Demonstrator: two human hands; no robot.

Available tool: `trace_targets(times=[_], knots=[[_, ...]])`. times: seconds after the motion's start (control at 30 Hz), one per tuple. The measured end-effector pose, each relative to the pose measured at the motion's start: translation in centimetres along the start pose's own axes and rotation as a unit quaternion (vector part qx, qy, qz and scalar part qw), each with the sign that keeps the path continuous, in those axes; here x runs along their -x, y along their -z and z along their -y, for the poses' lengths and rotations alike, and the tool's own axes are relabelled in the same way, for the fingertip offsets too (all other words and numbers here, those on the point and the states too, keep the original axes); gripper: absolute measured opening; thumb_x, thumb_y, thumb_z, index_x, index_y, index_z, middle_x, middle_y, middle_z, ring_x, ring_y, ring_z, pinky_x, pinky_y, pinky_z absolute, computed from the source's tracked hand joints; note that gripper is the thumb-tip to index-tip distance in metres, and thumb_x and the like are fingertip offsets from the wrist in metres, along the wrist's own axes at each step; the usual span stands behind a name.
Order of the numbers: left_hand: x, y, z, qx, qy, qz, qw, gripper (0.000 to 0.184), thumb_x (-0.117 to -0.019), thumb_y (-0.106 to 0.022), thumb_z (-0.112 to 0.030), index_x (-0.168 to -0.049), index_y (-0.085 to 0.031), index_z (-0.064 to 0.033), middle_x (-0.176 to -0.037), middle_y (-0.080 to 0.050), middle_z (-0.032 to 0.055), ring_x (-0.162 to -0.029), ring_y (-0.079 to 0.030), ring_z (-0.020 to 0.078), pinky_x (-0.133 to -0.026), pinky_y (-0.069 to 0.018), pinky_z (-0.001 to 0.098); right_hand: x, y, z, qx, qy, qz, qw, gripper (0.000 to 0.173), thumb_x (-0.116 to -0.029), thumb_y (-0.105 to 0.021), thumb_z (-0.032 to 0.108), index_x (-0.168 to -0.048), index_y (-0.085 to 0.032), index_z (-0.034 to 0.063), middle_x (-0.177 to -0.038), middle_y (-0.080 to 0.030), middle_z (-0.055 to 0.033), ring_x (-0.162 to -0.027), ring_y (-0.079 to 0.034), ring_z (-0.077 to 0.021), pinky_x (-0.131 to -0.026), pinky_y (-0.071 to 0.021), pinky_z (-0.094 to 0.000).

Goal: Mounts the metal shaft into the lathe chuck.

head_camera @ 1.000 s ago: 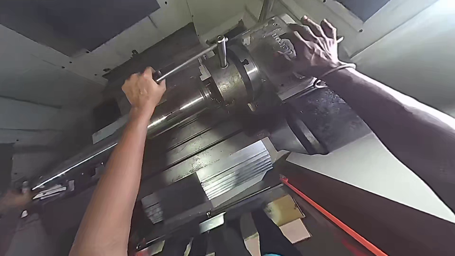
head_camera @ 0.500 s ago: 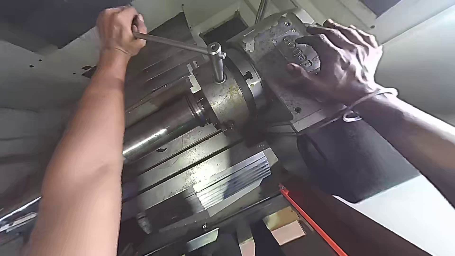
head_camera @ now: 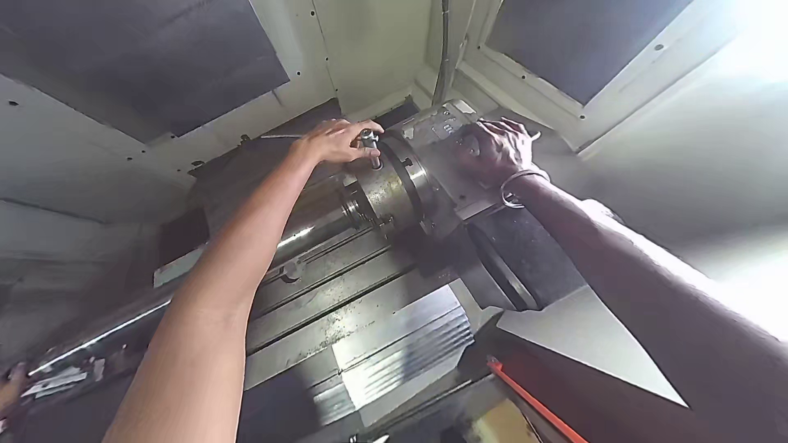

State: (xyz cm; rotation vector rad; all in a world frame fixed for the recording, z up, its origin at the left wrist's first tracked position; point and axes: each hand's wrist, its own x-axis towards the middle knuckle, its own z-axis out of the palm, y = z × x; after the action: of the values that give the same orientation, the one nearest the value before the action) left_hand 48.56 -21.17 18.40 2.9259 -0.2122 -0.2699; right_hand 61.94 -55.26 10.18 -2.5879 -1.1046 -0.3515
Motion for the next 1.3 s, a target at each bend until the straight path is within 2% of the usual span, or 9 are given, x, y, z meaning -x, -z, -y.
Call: trace_targets(times=[0.1, 0.17, 0.23, 0.33, 0.43, 0.57, 0.7, 1.03, 1.3], knots=[[-0.5, 0.6, -1.4, 0.005, -0.033, -0.017, 0.999, 0.056, -0.0991, -0.055, -0.06, -0.147, -0.048, -0.0321, -0.102, -0.071, 0.0096, -0.089, -0.069, 0.0287, -0.083, -0.0553, 0.0558, -0.1, 0.0, 0.2, -0.005, -0.004, 0.007, 1.0, 0.054, -0.0933, -0.048, 0.061, -0.116, -0.068, 0.0166, -0.113, -0.073, -0.0091, -0.113, -0.067, -0.0291, -0.107, -0.043, -0.0554], [-1.3, 0.6, -1.8, -0.023, -0.071, -0.002, 0.997, 0.039, -0.1048, -0.049, -0.051, -0.12, -0.066, -0.0201, -0.087, -0.069, 0.0081, -0.081, -0.069, 0.0268, -0.076, -0.0541, 0.0529, 0.2, 0.2, 0.3, -0.008, -0.013, 0.017, 1.0, 0.055, -0.0947, -0.047, 0.062, -0.117, -0.068, 0.0166, -0.112, -0.073, -0.0093, -0.112, -0.067, -0.0297, -0.106, -0.0438, -0.0557], [-1.5, 1.3, -1.8, -0.046, -0.091, 0.004, 0.995, 0.04, -0.1075, -0.043, -0.048, -0.108, -0.068, -0.0165, -0.083, -0.069, 0.0073, -0.081, -0.069, 0.026, -0.075, -0.0544, 0.0516, -0.1, 0.7, 0.5, -0.006, -0.017, 0.023, 1.0, 0.052, -0.0956, -0.048, 0.059, -0.118, -0.068, 0.0166, -0.113, -0.073, -0.0097, -0.113, -0.067, -0.03, -0.106, -0.0443, -0.0556], [-0.5, 3.2, -1.6, -0.01, -0.08, -0.056, 0.995, 0.042, -0.1085, -0.043, -0.045, -0.109, -0.067, -0.0099, -0.081, -0.067, 0.0109, -0.076, -0.068, 0.0278, -0.073, -0.0546, 0.0523, -0.1, 0.5, 0.5, -0.008, -0.013, 0.025, 1.0, 0.045, -0.0936, -0.053, 0.051, -0.119, -0.068, 0.0166, -0.114, -0.073, -0.0103, -0.113, -0.067, -0.032, -0.103, -0.0457, -0.058], [0.2, 5.7, -2.9, 0.003, -0.014, -0.085, 0.996, 0.042, -0.1101, -0.04, -0.044, -0.112, -0.06, -0.0067, -0.081, -0.062, 0.0116, -0.074, -0.063, 0.0275, -0.072, -0.0511, 0.0488, 0.2, 0.5, 0.4, -0.009, -0.019, 0.029, 0.999, 0.051, -0.0957, -0.049, 0.057, -0.118, -0.068, 0.0157, -0.112, -0.073, -0.0116, -0.111, -0.068, -0.0338, -0.1, -0.0473, -0.059], [0.6, 5.1, -5.4, 0.024, 0.137, -0.046, 0.989, 0.048, -0.1099, -0.042, -0.044, -0.122, -0.06, -0.0007, -0.1, -0.067, 0.0214, -0.096, -0.068, 0.0365, -0.087, -0.0532, 0.0561, -0.1, 0.7, 0.8, -0.015, -0.031, 0.031, 0.999, 0.058, -0.0952, -0.046, 0.062, -0.117, -0.069, 0.0135, -0.115, -0.072, -0.0141, -0.113, -0.067, -0.0361, -0.098, -0.0474, -0.061], [0.0, 2.5, -7.3, 0.028, 0.234, -0.004, 0.972, 0.049, -0.1114, -0.036, -0.04, -0.128, -0.058, 0.0018, -0.113, -0.067, 0.0238, -0.111, -0.066, 0.0372, -0.096, -0.0508, 0.0541, 0.1, 1.0, 0.9, -0.02, -0.053, 0.045, 0.997, 0.062, -0.0978, -0.045, 0.064, -0.119, -0.068, 0.0109, -0.117, -0.071, -0.0172, -0.114, -0.066, -0.0388, -0.094, -0.0483, -0.0634], [-1.4, 3.1, -10.3, 0.028, 0.282, 0.045, 0.958, 0.044, -0.1098, -0.041, -0.031, -0.12, -0.061, 0.0067, -0.119, -0.065, 0.0268, -0.117, -0.064, 0.0389, -0.097, -0.0491, 0.0579, 0.0, 0.5, 0.5, -0.019, -0.052, 0.047, 0.997, 0.07, -0.0977, -0.038, 0.069, -0.119, -0.067, 0.0086, -0.12, -0.069, -0.0191, -0.115, -0.066, -0.0408, -0.093, -0.0492, -0.0642], [-1.8, 2.4, -11.4, 0.006, 0.316, 0.018, 0.948, 0.042, -0.1082, -0.044, -0.031, -0.116, -0.064, 0.0048, -0.117, -0.067, 0.0248, -0.115, -0.065, 0.0378, -0.094, -0.0513, 0.0575, 0.1, 0.7, 0.7, -0.023, -0.054, 0.048, 0.997, 0.069, -0.0969, -0.04, 0.069, -0.116, -0.067, 0.0088, -0.119, -0.07, -0.0182, -0.114, -0.066, -0.0408, -0.091, -0.0498, -0.0646]])
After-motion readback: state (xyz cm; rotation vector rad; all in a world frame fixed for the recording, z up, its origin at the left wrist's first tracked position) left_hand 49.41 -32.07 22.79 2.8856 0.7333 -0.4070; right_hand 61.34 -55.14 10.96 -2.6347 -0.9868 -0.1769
